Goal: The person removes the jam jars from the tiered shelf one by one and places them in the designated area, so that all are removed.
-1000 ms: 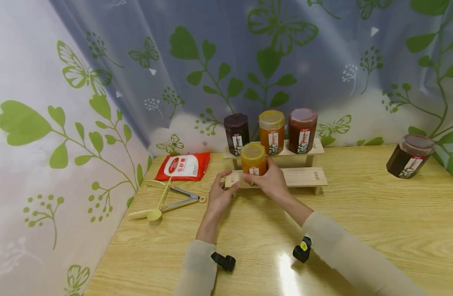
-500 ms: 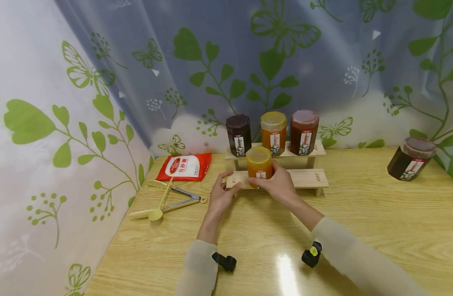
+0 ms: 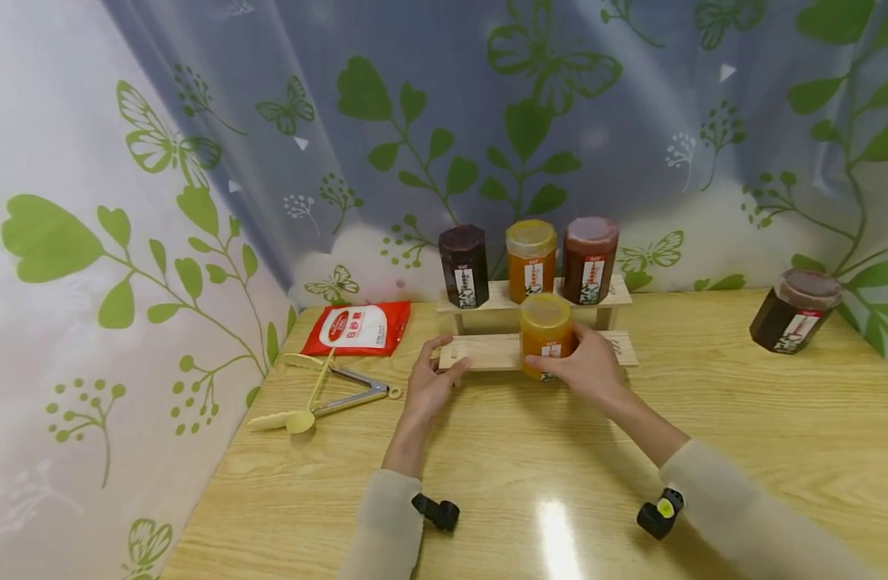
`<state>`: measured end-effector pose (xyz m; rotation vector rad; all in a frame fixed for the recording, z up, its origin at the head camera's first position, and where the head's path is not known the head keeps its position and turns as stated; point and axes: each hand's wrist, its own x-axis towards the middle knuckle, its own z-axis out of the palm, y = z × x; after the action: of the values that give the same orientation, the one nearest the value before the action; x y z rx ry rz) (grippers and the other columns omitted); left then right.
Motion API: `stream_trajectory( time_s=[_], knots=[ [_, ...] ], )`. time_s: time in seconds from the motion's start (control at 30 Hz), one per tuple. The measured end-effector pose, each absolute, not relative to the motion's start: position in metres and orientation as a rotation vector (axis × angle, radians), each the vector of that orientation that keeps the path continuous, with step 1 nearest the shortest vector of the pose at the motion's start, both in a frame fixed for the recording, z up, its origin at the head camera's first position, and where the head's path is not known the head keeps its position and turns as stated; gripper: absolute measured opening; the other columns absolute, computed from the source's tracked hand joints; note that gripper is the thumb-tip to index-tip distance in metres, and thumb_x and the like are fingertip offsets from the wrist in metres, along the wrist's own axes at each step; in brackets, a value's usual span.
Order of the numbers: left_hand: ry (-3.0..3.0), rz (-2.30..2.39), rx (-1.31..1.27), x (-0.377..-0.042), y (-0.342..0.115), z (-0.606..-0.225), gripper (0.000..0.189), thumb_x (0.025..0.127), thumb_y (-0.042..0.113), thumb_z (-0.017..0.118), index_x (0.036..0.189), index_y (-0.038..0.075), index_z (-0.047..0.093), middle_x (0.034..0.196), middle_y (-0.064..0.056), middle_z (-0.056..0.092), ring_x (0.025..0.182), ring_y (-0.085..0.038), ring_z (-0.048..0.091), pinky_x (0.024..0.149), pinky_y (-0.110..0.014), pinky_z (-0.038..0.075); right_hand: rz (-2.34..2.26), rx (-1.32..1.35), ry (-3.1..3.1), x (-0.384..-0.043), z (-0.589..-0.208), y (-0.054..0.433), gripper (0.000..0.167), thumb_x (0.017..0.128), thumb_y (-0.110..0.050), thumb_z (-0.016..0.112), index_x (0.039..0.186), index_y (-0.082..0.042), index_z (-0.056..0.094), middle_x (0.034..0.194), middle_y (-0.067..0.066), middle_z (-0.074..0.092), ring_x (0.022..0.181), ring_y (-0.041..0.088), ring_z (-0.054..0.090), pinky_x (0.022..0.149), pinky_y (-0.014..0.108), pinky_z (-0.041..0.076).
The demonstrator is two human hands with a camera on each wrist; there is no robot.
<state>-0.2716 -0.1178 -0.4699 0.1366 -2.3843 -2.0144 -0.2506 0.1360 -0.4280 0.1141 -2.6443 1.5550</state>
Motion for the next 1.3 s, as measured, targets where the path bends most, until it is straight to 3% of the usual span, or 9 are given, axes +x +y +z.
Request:
stream_trajectory(
  time_s=[0.3, 0.6, 0.73, 0.83, 0.97, 1.07, 1.3],
  knots=[
    [-2.401, -1.993, 0.130, -0.272, -0.118, -0.471, 0.051, 0.098, 0.017, 0.075, 0.146, 0.020, 0.057, 0.121, -0.019, 0.068, 0.095, -0.020, 0.061, 0.075, -0.029, 0.046, 1.570, 0.093, -2.661, -0.242, -0.421, 0.172, 0.083, 0.086, -0.040, 0.086, 0.148, 0.000, 0.048, 0.140, 0.025, 0.059, 0.125, 0.041, 0.059, 0.100, 0.054, 0.051],
    [-2.384, -1.997, 0.111, -0.271, -0.118, -0.471, 0.052, 0.097, 0.017, 0.076, 0.145, 0.020, 0.057, 0.117, -0.019, 0.068, 0.091, -0.019, 0.060, 0.073, -0.029, 0.046, 1.571, 0.027, -2.634, -0.237, -0.415, 0.214, 0.088, 0.087, -0.041, 0.086, 0.153, -0.001, 0.043, 0.146, 0.027, 0.055, 0.129, 0.044, 0.056, 0.102, 0.056, 0.049],
    [-2.377, -2.005, 0.114, -0.272, -0.119, -0.472, 0.051, 0.097, 0.017, 0.076, 0.145, 0.021, 0.057, 0.116, -0.018, 0.069, 0.091, -0.019, 0.061, 0.073, -0.029, 0.046, 1.510, 0.003, -2.626, -0.238, -0.412, 0.236, 0.084, 0.089, -0.041, 0.084, 0.152, -0.003, 0.045, 0.144, 0.025, 0.057, 0.125, 0.039, 0.057, 0.093, 0.039, 0.052],
    [-2.371, -2.014, 0.111, -0.272, -0.119, -0.472, 0.052, 0.097, 0.016, 0.076, 0.145, 0.020, 0.057, 0.117, -0.019, 0.069, 0.093, -0.019, 0.062, 0.074, -0.030, 0.047, 1.465, -0.036, -2.612, -0.240, -0.410, 0.252, 0.079, 0.090, -0.043, 0.082, 0.150, -0.004, 0.047, 0.140, 0.021, 0.059, 0.116, 0.025, 0.058, 0.082, 0.023, 0.049],
    [-2.362, -2.031, 0.106, -0.272, -0.119, -0.472, 0.053, 0.097, 0.015, 0.076, 0.146, 0.018, 0.056, 0.117, -0.019, 0.069, 0.093, -0.020, 0.063, 0.075, -0.032, 0.048, 1.450, -0.119, -2.592, -0.245, -0.408, 0.271, 0.080, 0.091, -0.047, 0.080, 0.150, -0.004, 0.046, 0.132, 0.015, 0.058, 0.103, 0.014, 0.054, 0.074, 0.020, 0.046],
    [-2.365, -2.037, 0.110, -0.272, -0.120, -0.471, 0.054, 0.097, 0.016, 0.076, 0.147, 0.019, 0.055, 0.115, -0.017, 0.068, 0.090, -0.021, 0.062, 0.074, -0.033, 0.047, 1.423, -0.194, -2.594, -0.250, -0.408, 0.285, 0.083, 0.092, -0.048, 0.078, 0.150, -0.001, 0.044, 0.128, 0.016, 0.055, 0.102, 0.021, 0.052, 0.073, 0.027, 0.045],
    [-2.385, -2.038, 0.119, -0.271, -0.120, -0.470, 0.054, 0.097, 0.019, 0.076, 0.147, 0.023, 0.055, 0.111, -0.014, 0.066, 0.087, -0.020, 0.058, 0.071, -0.031, 0.045, 1.379, -0.337, -2.602, -0.258, -0.420, 0.313, 0.090, 0.091, -0.053, 0.076, 0.152, 0.004, 0.042, 0.139, 0.026, 0.051, 0.114, 0.037, 0.051, 0.078, 0.035, 0.045]
  ],
)
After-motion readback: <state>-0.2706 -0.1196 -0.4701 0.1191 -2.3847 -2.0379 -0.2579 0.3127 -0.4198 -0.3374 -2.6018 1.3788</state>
